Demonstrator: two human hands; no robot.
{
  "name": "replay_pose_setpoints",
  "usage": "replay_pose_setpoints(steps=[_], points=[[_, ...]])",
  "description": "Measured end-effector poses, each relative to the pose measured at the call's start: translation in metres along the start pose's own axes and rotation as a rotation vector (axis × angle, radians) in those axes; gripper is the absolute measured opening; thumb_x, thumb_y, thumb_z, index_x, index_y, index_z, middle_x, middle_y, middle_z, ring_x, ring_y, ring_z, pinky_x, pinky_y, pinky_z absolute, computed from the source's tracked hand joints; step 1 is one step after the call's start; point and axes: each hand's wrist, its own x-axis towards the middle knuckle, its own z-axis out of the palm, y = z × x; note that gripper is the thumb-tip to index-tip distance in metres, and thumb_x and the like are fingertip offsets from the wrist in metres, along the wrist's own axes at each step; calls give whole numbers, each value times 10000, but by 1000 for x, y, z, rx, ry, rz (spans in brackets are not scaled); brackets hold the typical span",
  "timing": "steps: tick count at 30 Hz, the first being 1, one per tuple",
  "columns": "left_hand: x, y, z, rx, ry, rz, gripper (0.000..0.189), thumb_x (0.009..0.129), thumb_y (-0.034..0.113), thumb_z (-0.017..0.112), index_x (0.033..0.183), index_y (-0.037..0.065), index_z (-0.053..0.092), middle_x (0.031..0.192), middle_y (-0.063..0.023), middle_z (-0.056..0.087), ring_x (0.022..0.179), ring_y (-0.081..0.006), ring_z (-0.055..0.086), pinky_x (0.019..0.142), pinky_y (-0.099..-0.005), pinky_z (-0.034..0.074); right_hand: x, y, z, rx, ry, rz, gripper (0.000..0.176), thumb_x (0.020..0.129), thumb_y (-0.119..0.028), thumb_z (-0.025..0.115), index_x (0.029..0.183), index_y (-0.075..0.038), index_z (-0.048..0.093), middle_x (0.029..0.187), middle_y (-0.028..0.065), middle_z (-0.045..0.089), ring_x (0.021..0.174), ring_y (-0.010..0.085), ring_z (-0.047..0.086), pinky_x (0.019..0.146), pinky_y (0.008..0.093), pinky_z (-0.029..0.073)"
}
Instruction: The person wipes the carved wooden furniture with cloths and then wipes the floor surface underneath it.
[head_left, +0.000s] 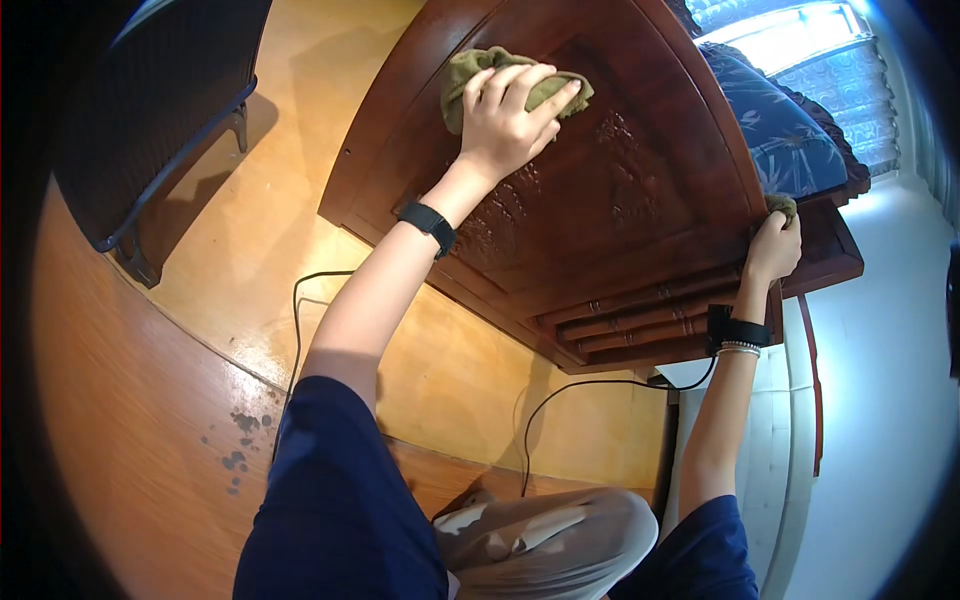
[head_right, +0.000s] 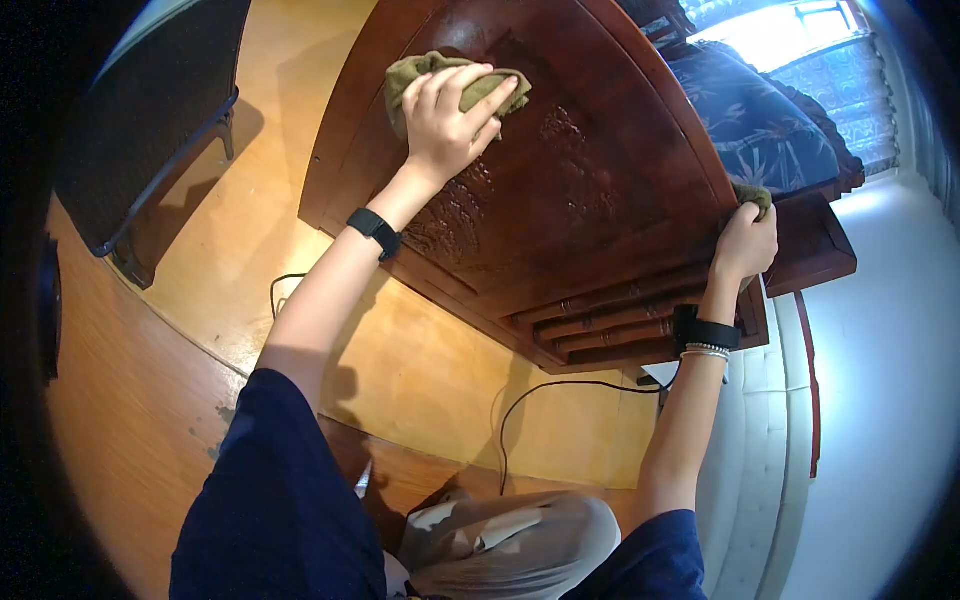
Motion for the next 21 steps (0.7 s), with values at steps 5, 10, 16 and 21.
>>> replay_pose_setpoints(steps=[5,10,16,21], points=[[-28,-9,-3,16,-48,157,475,716,273,673,1189,294,633,1197,35,548,1079,-150,493,953,-388,317,0,1,2,35,45,-48,380,823,-316,403,964,-80,665,894,191,674,823,421,626,737,511,478],[-49,-14,-11,5,-107,196,514,713,270,678,1222,285,609,1215,42,535,1113,-139,468,979,-373,311,1,3,3,52,24,-43,377,823,-317,396,957,-78,655,883,194,671,820,423,624,726,518,473],[-43,-11,-16,-21,-135,148,538,708,216,688,1239,248,601,1211,25,518,1109,-165,463,953,-384,322,0,1,1,35,1,-18,373,818,-325,398,957,-85,648,877,190,670,819,424,623,718,524,471],[0,7,-5,67,-18,-177,499,744,152,648,1239,199,598,1198,-16,498,1120,-214,452,944,-417,315,0,3,5,29,67,-42,373,814,-334,404,952,-96,656,873,184,676,821,420,630,719,524,476]])
